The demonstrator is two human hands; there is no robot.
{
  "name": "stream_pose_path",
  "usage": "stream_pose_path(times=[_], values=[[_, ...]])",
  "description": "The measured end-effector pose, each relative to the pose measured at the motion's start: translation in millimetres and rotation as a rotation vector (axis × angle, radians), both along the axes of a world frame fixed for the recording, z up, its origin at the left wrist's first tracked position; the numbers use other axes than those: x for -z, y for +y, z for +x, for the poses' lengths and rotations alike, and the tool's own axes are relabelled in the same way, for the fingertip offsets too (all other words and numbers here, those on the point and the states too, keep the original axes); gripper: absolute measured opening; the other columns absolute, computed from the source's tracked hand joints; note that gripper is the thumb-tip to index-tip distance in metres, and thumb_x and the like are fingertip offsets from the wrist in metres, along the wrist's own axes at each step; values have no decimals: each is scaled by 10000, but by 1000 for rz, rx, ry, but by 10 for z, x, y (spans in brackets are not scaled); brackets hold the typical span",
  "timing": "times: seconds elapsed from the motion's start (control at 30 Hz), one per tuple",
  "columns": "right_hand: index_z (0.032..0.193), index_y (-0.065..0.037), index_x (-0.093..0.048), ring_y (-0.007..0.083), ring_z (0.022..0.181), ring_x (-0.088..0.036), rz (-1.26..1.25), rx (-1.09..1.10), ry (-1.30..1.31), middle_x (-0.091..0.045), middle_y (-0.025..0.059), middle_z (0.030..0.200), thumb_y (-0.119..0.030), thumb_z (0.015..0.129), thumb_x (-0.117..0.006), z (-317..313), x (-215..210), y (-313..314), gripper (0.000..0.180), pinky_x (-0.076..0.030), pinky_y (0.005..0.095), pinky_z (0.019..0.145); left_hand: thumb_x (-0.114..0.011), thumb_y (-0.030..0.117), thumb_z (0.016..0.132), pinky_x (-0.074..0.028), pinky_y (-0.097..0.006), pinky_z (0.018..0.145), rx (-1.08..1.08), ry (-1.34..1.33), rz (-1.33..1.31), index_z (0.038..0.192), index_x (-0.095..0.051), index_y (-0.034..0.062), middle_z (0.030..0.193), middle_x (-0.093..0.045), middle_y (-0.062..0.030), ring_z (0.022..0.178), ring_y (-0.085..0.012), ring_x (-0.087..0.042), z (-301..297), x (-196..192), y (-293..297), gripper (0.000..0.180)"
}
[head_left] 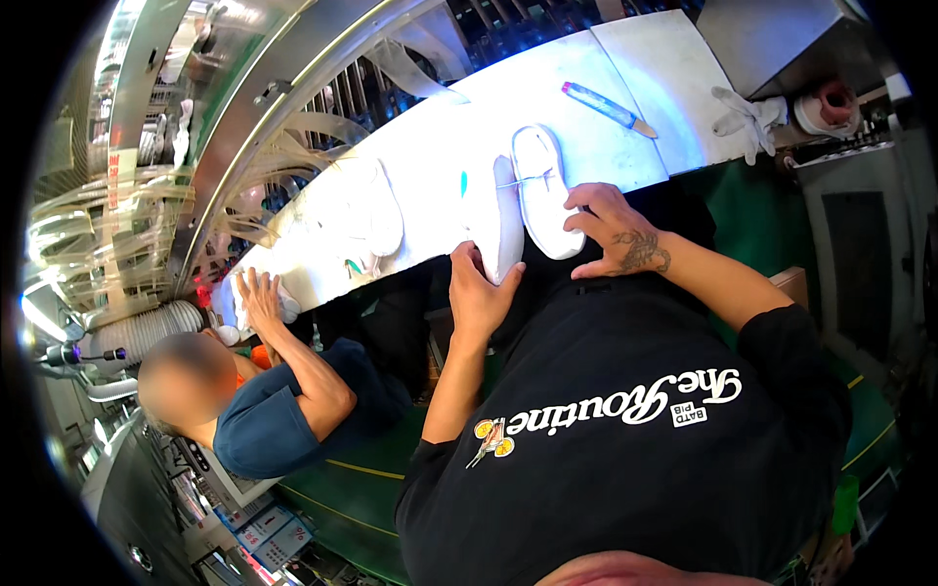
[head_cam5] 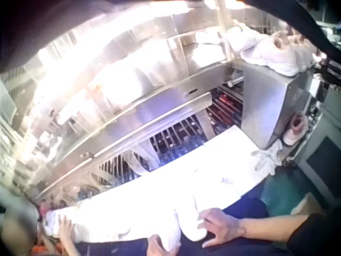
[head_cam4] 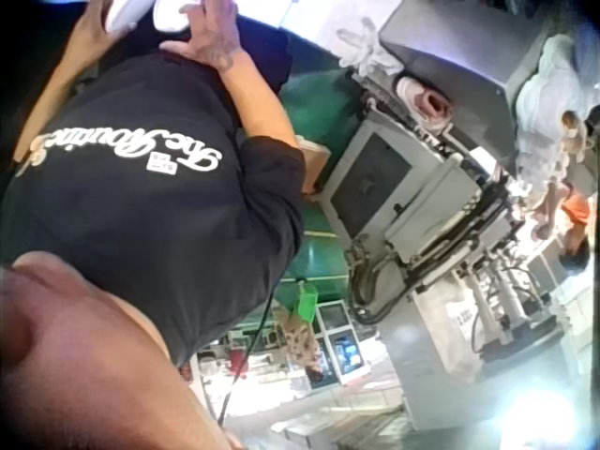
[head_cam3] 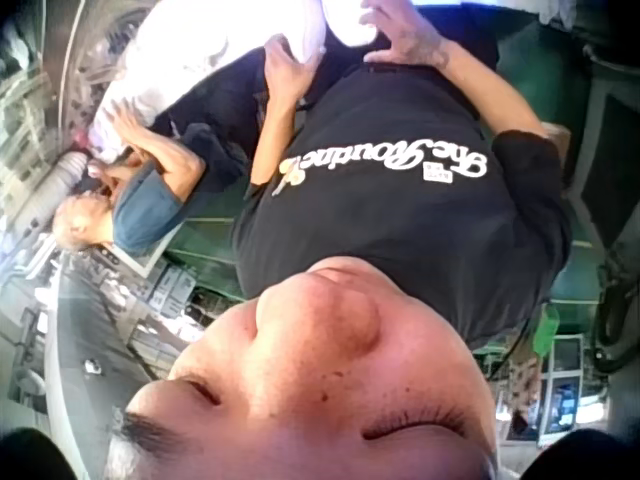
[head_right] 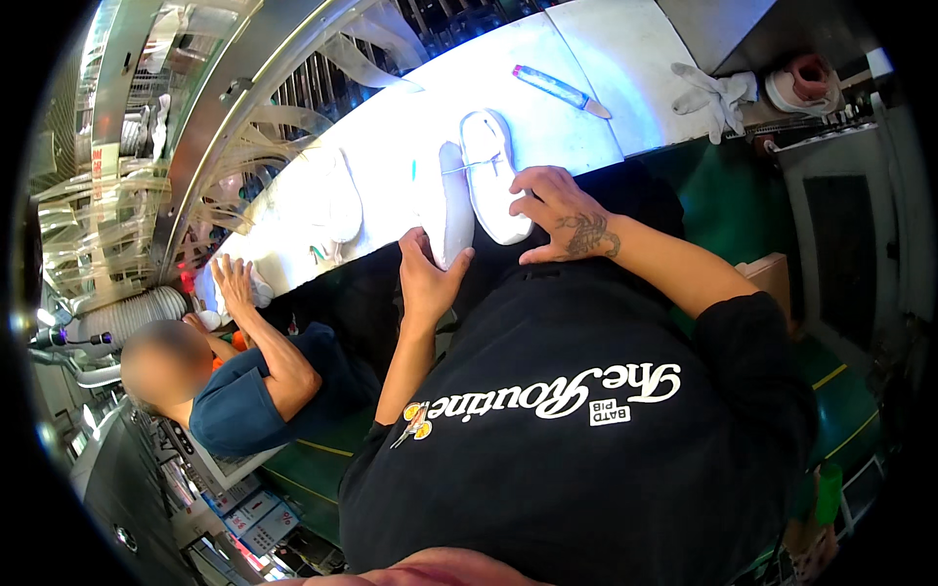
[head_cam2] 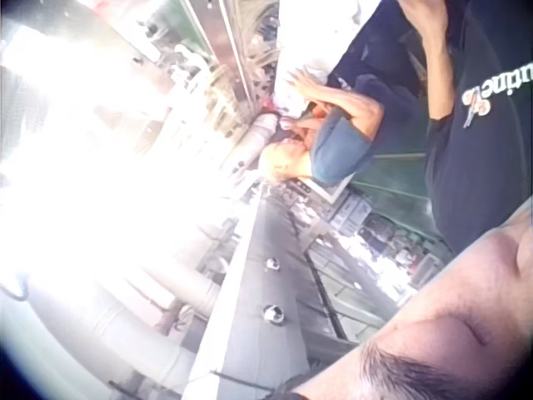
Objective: The person assembles white shoes by inserting teal insoles and using a blue tool to tuck and adjust the shoe's upper material. They handle multiple shoes sequentially, placing each finished unit onto a conveyor belt.
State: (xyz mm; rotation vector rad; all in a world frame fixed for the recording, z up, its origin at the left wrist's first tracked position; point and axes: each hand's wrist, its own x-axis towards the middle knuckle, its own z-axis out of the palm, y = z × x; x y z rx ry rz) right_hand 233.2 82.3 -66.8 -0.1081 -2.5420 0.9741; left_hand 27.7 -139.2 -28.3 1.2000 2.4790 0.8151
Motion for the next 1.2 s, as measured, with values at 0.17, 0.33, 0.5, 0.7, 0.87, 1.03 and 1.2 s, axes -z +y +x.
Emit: stream_pose_path(times=[0.17,0.33,0.5,0.7,0.87,1.03,1.2], values=[[1068,-122,-674,329,1295,-572,69,51,68,-638,98,1220,-265,778,-946,-84,-160,-74,423,-396,539,1152,-931,206,833,-580,-395,791,18,180,196,1326,-607,-64,1038,-734,-194,861,-309,-717,-42,-34,17,649],[1053,-79,-696,320,1025,-671,-45,-26,253,-691,114,1036,-221,888,-859,-197,-814,-222,272,-485,485,995,-861,55,875,-514,-337,617,122,223,406,1256,-696,-39,955,-704,-159,682,-213,-630,-60,-778,207,426],[1111,4,-684,355,929,-644,-337,46,314,-662,156,1026,-155,988,-762,-298,-1108,-456,216,-531,430,814,-778,17,957,-550,-297,610,223,-181,269,1350,-689,-7,1066,-755,-169,647,-176,-679,6,-1100,388,404],[1165,-20,-686,234,901,-621,-491,286,153,-638,111,1040,-164,1065,-687,-112,-1291,-517,175,-516,349,800,-688,11,1036,-618,-271,679,160,-523,217,1426,-672,2,1053,-752,-123,754,-143,-730,137,-1259,424,391],[1173,-34,-688,198,883,-605,-571,285,134,-631,88,1037,-202,1103,-641,3,-773,-527,189,-505,326,813,-629,-68,1030,-632,-281,760,251,-453,269,1402,-672,-24,1187,-747,-159,871,-186,-782,160,-1131,372,377],[1147,-12,-682,195,862,-595,-591,166,293,-628,92,998,-138,1105,-599,95,-841,-560,156,-501,327,796,-689,-92,964,-621,-315,788,284,-304,399,1324,-700,-22,1259,-755,-207,944,-237,-786,344,-1128,335,367],[1123,19,-679,231,813,-589,-327,116,448,-648,126,961,-85,1045,-673,49,-961,-622,130,-493,347,731,-682,-66,985,-603,-297,861,290,-454,389,1346,-680,-16,1418,-694,-212,1053,-204,-753,486,-1074,396,364]])
